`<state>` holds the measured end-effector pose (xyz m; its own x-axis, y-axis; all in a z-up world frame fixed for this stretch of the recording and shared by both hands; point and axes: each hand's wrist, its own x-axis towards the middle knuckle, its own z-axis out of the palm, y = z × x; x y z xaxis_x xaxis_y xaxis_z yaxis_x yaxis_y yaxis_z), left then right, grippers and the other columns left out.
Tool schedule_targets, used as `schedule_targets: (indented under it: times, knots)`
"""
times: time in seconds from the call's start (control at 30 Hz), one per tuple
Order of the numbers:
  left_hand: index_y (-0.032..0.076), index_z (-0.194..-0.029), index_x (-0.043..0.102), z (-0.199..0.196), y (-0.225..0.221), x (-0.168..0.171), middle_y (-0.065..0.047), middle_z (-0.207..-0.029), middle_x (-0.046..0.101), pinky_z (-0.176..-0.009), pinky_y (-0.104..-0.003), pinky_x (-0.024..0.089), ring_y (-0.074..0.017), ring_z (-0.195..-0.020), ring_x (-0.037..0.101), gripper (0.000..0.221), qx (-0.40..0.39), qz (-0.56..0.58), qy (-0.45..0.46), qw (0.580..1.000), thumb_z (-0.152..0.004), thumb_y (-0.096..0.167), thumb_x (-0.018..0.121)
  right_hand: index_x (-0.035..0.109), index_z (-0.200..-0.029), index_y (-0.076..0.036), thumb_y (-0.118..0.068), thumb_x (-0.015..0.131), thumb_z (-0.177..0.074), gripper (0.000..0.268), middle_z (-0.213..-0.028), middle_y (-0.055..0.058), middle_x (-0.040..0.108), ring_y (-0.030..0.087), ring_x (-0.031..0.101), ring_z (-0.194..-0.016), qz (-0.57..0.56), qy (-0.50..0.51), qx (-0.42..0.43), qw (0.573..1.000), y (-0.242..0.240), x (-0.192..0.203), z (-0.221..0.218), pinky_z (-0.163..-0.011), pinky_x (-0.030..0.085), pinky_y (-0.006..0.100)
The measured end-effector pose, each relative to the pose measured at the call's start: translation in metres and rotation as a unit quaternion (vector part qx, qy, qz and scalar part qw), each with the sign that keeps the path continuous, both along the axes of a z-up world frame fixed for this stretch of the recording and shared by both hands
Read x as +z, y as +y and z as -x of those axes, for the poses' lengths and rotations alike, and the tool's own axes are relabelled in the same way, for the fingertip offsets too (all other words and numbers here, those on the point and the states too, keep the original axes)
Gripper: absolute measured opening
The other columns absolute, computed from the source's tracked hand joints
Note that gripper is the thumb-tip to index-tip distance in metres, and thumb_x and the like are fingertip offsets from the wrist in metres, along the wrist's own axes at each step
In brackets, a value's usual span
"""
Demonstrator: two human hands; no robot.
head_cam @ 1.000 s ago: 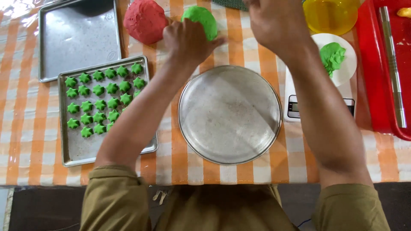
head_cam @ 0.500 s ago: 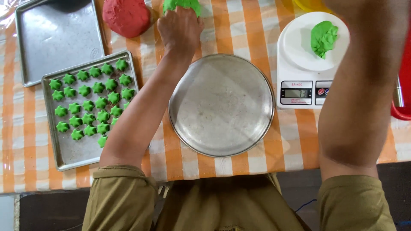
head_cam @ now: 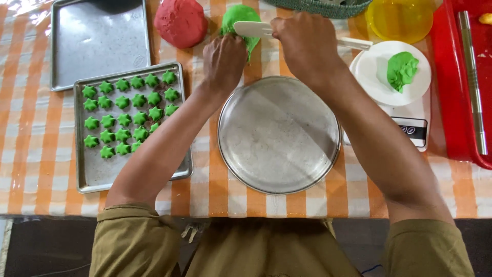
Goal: The person is weighing small portions of green dough, rolling them into balls, and flattening them with a rolling pin on a metal plate.
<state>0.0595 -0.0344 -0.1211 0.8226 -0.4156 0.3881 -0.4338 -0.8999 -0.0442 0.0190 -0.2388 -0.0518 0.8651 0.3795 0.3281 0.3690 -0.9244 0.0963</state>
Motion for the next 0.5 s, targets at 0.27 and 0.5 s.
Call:
schedule_targets:
  times: [0.27,0.5]
  knots:
    - [0.007,-0.076,0.078,0.012,0.003,0.000,-0.007,-0.068,0.073,-0.045,-0.042,0.056,-0.0263,-0.059,0.072,0.009,0.007,-0.004,0.014,1.000,-0.081,-0.001,0.078,0.059,-0.069,-0.022,-0.003,0.065,-0.084,0.025,-0.065,0.005,0.055,0.036,0.060,-0.058,0.032,0.067,-0.037,0.997,0.018,-0.023,-0.017,-0.046,0.046,0.048]
    - [0.010,-0.059,0.059,0.014,0.010,-0.005,-0.014,-0.062,0.063,-0.045,-0.051,0.040,-0.0375,-0.054,0.059,0.025,0.021,0.132,0.118,0.984,-0.083,0.005,0.058,0.045,-0.064,-0.011,0.005,0.056,-0.085,0.029,-0.067,0.013,0.046,0.039,0.049,-0.059,-0.108,0.161,0.019,0.981,0.039,-0.046,-0.020,-0.049,0.033,0.051]
